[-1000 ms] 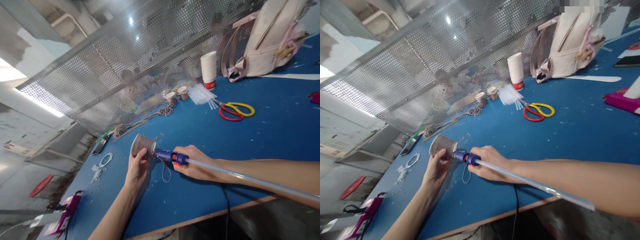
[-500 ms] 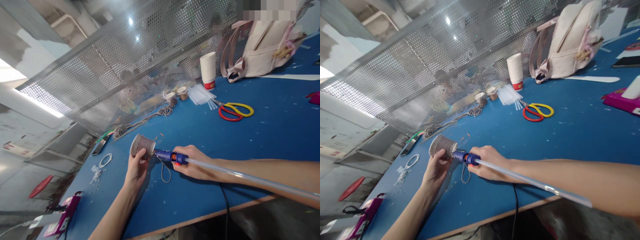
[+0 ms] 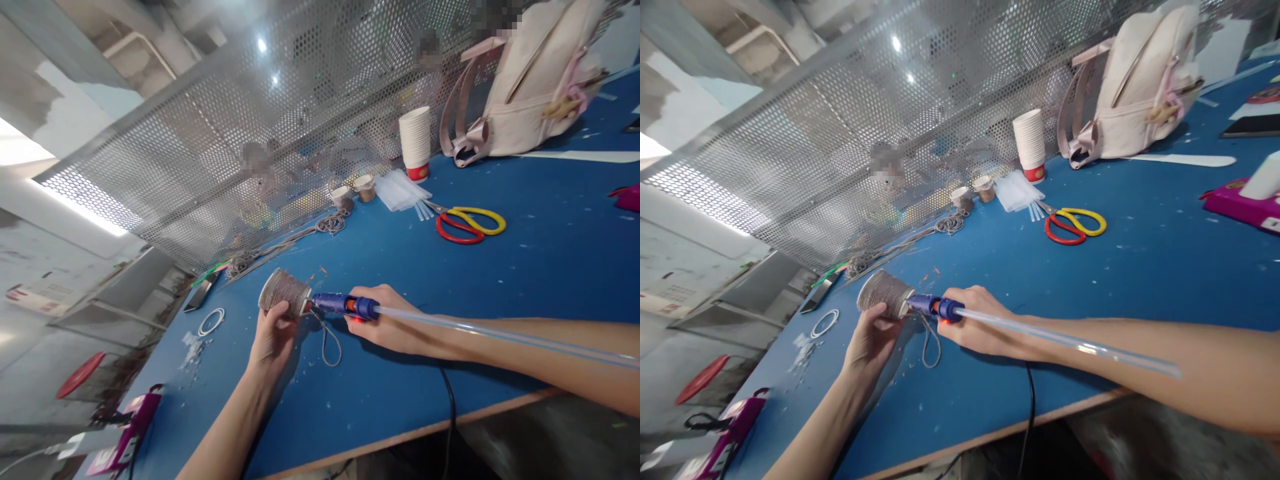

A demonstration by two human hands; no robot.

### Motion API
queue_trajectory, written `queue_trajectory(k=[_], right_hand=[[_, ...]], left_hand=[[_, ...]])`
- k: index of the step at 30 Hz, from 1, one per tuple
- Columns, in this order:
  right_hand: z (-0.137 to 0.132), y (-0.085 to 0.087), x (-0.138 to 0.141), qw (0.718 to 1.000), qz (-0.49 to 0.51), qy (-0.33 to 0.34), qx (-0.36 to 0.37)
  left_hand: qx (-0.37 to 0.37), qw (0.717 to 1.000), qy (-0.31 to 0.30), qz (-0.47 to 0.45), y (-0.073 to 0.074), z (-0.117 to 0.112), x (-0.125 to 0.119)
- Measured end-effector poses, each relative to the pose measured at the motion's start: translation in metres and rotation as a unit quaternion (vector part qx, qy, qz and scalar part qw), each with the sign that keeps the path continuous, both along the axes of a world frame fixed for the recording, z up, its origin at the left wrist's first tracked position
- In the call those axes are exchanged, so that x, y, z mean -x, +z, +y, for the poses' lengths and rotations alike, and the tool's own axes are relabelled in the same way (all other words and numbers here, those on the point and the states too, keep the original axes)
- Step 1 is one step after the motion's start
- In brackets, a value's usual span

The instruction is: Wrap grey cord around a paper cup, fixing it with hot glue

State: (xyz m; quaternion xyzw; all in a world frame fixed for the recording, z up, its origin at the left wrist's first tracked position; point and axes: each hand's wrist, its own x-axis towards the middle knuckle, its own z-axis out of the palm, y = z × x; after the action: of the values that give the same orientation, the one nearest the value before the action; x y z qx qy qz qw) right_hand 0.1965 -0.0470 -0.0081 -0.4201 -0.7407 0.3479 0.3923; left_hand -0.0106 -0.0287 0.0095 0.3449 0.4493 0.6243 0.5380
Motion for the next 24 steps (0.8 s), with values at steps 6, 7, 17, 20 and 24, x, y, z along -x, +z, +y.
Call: queue_trajectory(k=[6, 7, 17, 20, 24], right_hand=[[-0.0012, 0.0026, -0.0008, 1.0, 0.004, -0.011, 0.021], [-0.0014, 0.0029, -0.0009, 1.0, 0.005, -0.013, 0.025], [-0.0037, 0.0052, -0.0016, 1.0, 0.016, 0.002, 0.008], [-0.0043, 0.0063, -0.0023, 1.0, 0.017, 0.004, 0.008], [-0.0031, 0.0048, -0.002, 1.0, 0.021, 0.015, -0.005]], left_hand=[[0.009, 1.0, -0.006, -0.022, -0.0005, 0.0002, 0.0041], [0.006, 1.0, -0.004, -0.025, -0.0006, 0.0001, 0.0046], [0.014, 0.999, -0.008, -0.037, 0.0016, -0.0006, 0.0045], [0.016, 0.999, -0.012, -0.035, 0.0008, -0.0003, 0.0054], [0.012, 0.999, -0.006, -0.04, 0.0002, -0.0008, 0.0057]])
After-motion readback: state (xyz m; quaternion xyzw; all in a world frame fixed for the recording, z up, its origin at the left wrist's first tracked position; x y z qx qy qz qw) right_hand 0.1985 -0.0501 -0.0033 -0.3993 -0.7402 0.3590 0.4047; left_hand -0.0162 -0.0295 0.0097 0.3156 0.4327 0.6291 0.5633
